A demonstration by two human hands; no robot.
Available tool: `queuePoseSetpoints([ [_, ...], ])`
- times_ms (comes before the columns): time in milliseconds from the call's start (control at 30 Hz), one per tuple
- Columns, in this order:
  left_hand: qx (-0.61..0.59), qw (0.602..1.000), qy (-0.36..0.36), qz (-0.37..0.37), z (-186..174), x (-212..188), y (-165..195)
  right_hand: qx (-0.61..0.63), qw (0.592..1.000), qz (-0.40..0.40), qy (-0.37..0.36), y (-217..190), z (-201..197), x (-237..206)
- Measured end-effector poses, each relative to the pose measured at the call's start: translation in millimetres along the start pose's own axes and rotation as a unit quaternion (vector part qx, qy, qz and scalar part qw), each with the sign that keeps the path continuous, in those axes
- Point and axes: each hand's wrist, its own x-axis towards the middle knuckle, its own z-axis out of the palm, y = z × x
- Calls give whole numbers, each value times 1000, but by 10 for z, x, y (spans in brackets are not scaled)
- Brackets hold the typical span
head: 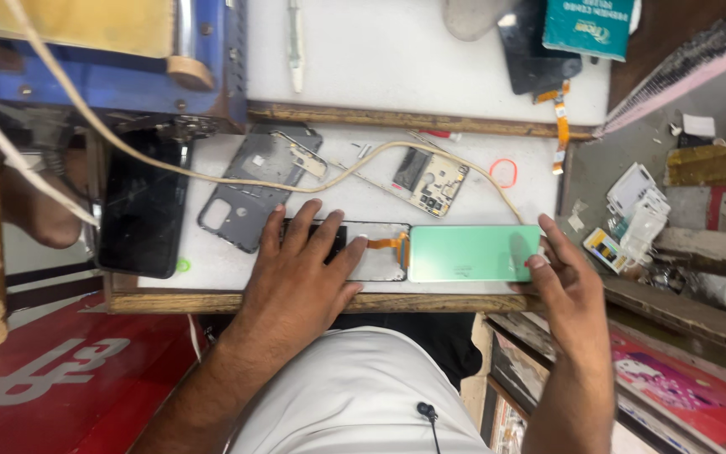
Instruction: The person handles a disassembled smartphone, a new screen assembly, and a battery on a cluttered workbench. They connect a ribbon cable to the motherboard and peel protective film from the new screen, preparing for reassembly.
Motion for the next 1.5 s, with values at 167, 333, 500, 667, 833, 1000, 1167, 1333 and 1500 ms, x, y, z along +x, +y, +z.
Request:
queuePoseSetpoints([
  [167,-1,975,170,-139,-251,-262,-406,-247,952,-155,91,-181,163,-154],
  [333,59,938,245,-237,-453,-497,-687,-434,869,-182,152,-307,305,-227],
  [500,-28,911,312,-270,-549,-489,-731,-429,864,-213,153,-307,376,-142],
  [667,-8,896,394,-203,-558,-333,-831,-426,861,-226,162,-233,415,-110],
  [833,81,885,430,-156,-572,-167,-979,-411,861,-243,174,-185,482,-166],
  [1000,123,886,428,-125,-609,-130,-954,-420,869,-190,180,-259,501,-254],
  [1167,78,884,451,-99,-650,-193,-873,-412,854,-240,209,-317,492,-357],
  [1333,-312,812,471,-145,-476,-397,-644,-357,845,-323,232,-365,569,-453],
  [1500,-581,732,315,-164,-139,-477,-300,-193,886,-402,128,-417,972,-737],
])
